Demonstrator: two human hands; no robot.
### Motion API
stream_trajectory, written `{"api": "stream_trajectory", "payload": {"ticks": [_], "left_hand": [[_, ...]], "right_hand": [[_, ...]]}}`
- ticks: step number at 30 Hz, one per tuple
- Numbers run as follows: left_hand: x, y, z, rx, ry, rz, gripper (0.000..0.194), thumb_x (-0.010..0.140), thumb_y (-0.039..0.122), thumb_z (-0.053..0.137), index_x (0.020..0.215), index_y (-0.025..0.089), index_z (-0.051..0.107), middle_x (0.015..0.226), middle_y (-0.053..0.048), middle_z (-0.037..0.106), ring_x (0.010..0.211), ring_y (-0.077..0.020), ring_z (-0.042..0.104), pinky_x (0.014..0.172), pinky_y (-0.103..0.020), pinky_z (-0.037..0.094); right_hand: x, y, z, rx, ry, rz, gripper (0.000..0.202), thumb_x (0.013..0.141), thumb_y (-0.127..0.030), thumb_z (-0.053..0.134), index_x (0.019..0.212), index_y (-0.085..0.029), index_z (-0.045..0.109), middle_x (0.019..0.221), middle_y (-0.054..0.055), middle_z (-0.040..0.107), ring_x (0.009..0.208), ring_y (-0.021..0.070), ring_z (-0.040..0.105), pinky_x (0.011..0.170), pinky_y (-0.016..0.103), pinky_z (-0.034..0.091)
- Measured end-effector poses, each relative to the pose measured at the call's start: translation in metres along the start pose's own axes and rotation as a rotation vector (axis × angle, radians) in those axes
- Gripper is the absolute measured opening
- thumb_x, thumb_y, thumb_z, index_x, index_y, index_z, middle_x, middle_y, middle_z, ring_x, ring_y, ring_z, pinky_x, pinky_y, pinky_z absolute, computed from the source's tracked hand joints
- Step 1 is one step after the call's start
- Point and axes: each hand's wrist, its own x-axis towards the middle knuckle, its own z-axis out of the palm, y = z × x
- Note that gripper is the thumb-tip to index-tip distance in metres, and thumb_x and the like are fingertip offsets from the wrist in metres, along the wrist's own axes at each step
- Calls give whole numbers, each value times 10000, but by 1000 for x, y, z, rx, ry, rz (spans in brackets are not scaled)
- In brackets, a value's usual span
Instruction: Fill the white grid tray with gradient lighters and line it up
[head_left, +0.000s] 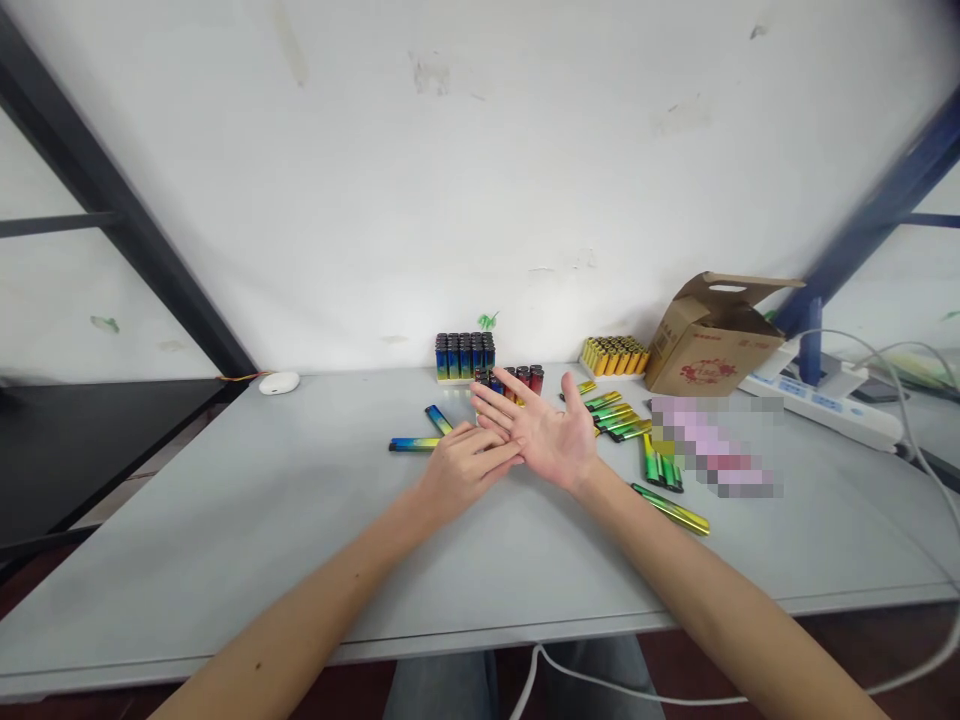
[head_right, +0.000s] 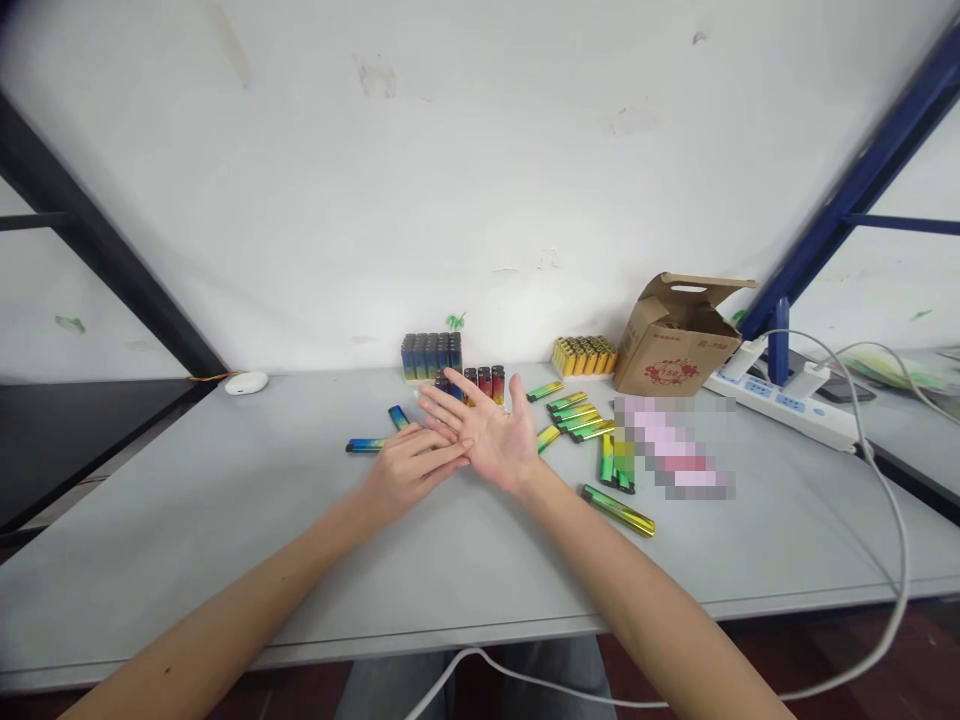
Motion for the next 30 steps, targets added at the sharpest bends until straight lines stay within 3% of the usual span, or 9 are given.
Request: {"api": "stream_trajectory", "payload": {"ticks": [3, 7, 12, 17, 30], "left_hand": [[2, 1, 2, -11, 105, 38, 146, 926, 228, 554, 968, 208, 692, 720, 10, 684, 664, -100, 626, 620, -265, 434], [2, 1, 2, -47, 118, 19, 114, 906, 235, 589, 958, 197, 682, 726, 13, 688, 648, -102, 618, 626, -267, 445], [-2, -3, 2, -74, 94, -62, 164, 896, 318, 604, 964, 186, 673, 697, 10, 689, 580, -106, 591, 616, -275, 478], [-2, -4, 2, -42, 143, -2, 134, 908, 250, 583, 948, 196, 699, 820, -15, 740, 665, -110, 657, 611, -245, 511], [-3, -1, 5, 18, 141, 34, 148, 921, 219, 555, 939, 202, 701, 809, 8, 743, 648, -86, 665, 573, -206, 499]], "right_hand": [[0, 1, -2, 190, -3, 54, 818, 831, -774, 175, 1364, -214, 445, 1372, 123, 539, 1308, 245, 457, 1106, 456, 316], [1, 1, -3, 298, 25, 92, 839, 823, -778, 190, 1370, -189, 428, 1353, 142, 549, 1285, 248, 480, 1101, 442, 322], [1, -2, -2, 346, 30, 81, 789, 839, -755, 229, 1366, -201, 424, 1375, 128, 536, 1290, 236, 479, 1097, 422, 334], [0, -1, -3, 356, 21, 98, 817, 830, -771, 231, 1363, -185, 431, 1359, 143, 549, 1284, 234, 491, 1107, 401, 323], [4, 4, -8, 339, 37, 99, 818, 842, -759, 216, 1353, -167, 456, 1342, 147, 564, 1223, 231, 545, 1090, 401, 350]]}}
